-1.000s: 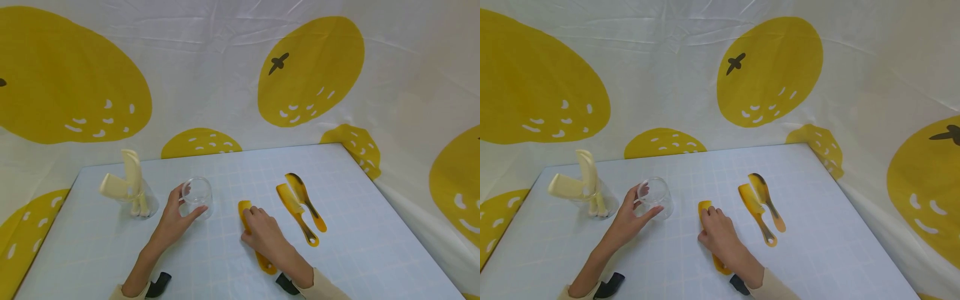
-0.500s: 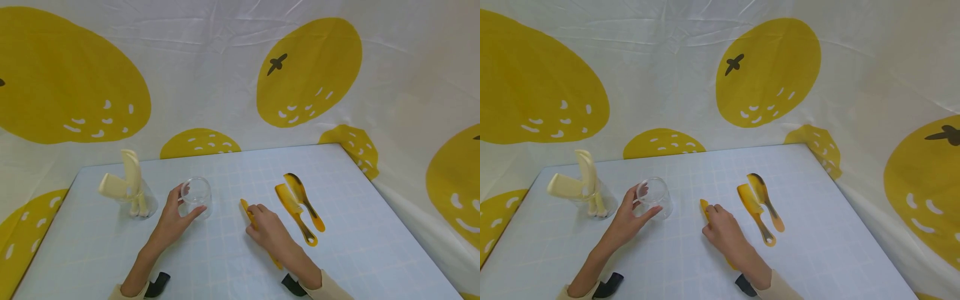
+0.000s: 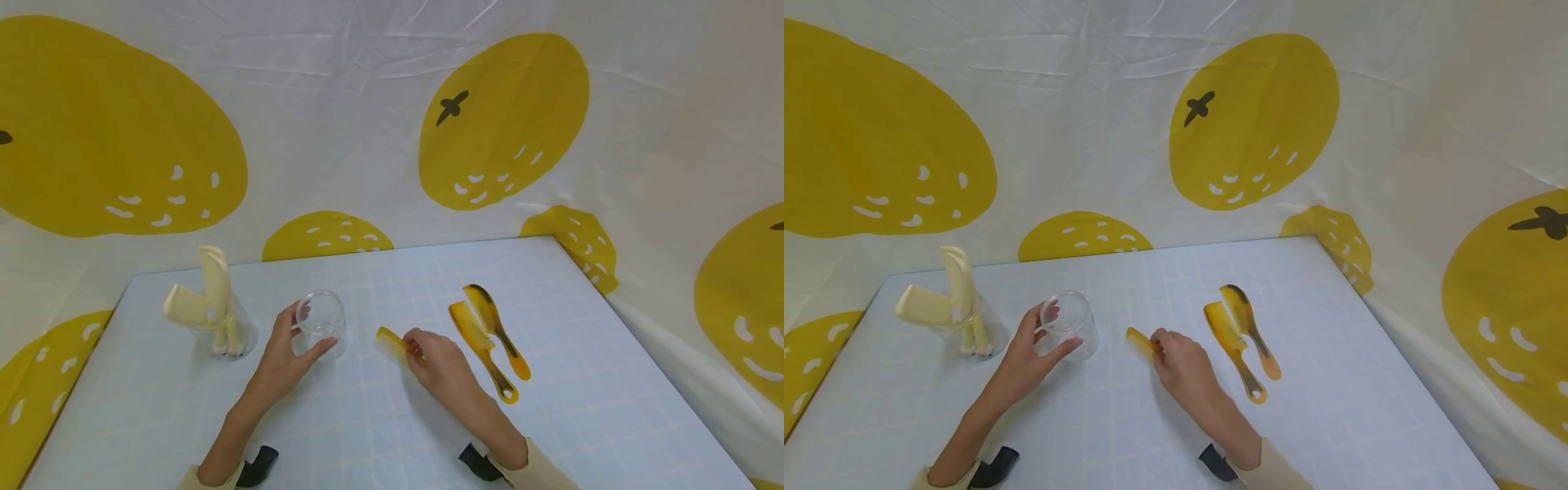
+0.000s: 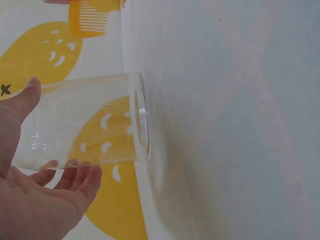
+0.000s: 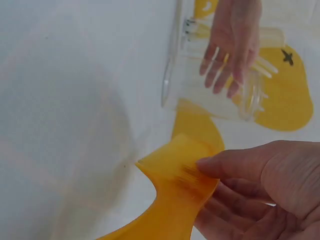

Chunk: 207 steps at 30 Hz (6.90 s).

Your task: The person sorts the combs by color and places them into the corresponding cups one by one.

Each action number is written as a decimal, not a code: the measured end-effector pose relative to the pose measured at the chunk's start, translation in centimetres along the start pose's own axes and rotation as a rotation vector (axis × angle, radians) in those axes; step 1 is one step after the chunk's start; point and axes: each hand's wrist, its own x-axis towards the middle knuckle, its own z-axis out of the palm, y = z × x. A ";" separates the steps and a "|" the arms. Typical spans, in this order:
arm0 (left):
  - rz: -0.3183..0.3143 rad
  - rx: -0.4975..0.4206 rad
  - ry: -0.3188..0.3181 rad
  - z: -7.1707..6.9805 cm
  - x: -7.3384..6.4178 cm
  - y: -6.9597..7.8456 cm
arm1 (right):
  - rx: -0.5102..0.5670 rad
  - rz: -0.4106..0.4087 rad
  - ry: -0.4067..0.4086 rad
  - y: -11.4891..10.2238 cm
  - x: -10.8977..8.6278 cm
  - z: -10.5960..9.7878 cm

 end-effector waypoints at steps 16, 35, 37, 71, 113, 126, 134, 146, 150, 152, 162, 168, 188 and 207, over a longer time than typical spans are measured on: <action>0.006 -0.021 -0.012 0.2 0.2 0.1 | 0.148 0.082 0.038 -0.5 2.2 -2.8; -0.003 -0.009 -0.008 0.0 0.0 0.1 | 0.340 0.027 0.194 -1.7 4.5 -4.6; -0.002 -0.007 -0.008 0.0 0.0 0.1 | 0.359 0.020 0.223 -1.8 4.7 -4.7; -0.035 -0.005 -0.025 -0.1 0.1 0.0 | 0.770 -0.197 0.717 -5.4 8.1 -4.3; 0.050 -0.020 0.008 -0.1 0.2 -0.2 | 0.658 -0.072 0.244 -5.3 9.7 1.3; 0.062 -0.038 0.004 0.1 0.3 -0.2 | 0.569 -0.045 0.088 -4.6 9.7 1.1; 0.064 -0.039 0.008 0.1 0.3 -0.4 | 0.507 -0.069 -0.035 -4.0 9.6 0.4; 0.055 -0.042 0.011 0.2 0.3 -0.7 | 0.480 -0.086 0.027 -2.6 8.7 -1.8; 0.040 -0.027 0.004 0.2 0.3 -0.5 | 0.465 -0.070 0.041 -1.7 8.5 -2.4; 0.030 -0.027 0.000 0.2 0.2 -0.6 | 0.460 -0.068 0.046 -1.4 8.3 -2.5; 0.050 -0.042 -0.014 0.1 0.0 -0.5 | 0.425 -0.071 0.112 1.0 7.3 -3.2; 0.049 -0.047 -0.012 0.1 0.1 -0.7 | 0.358 -0.038 0.108 2.1 6.7 -3.8; 0.038 -0.025 -0.013 0.2 0.1 -0.8 | 0.144 0.071 0.050 5.6 4.1 -3.8; 0.032 -0.037 -0.011 0.2 0.0 -0.6 | 0.011 0.124 -0.082 9.1 1.4 -3.8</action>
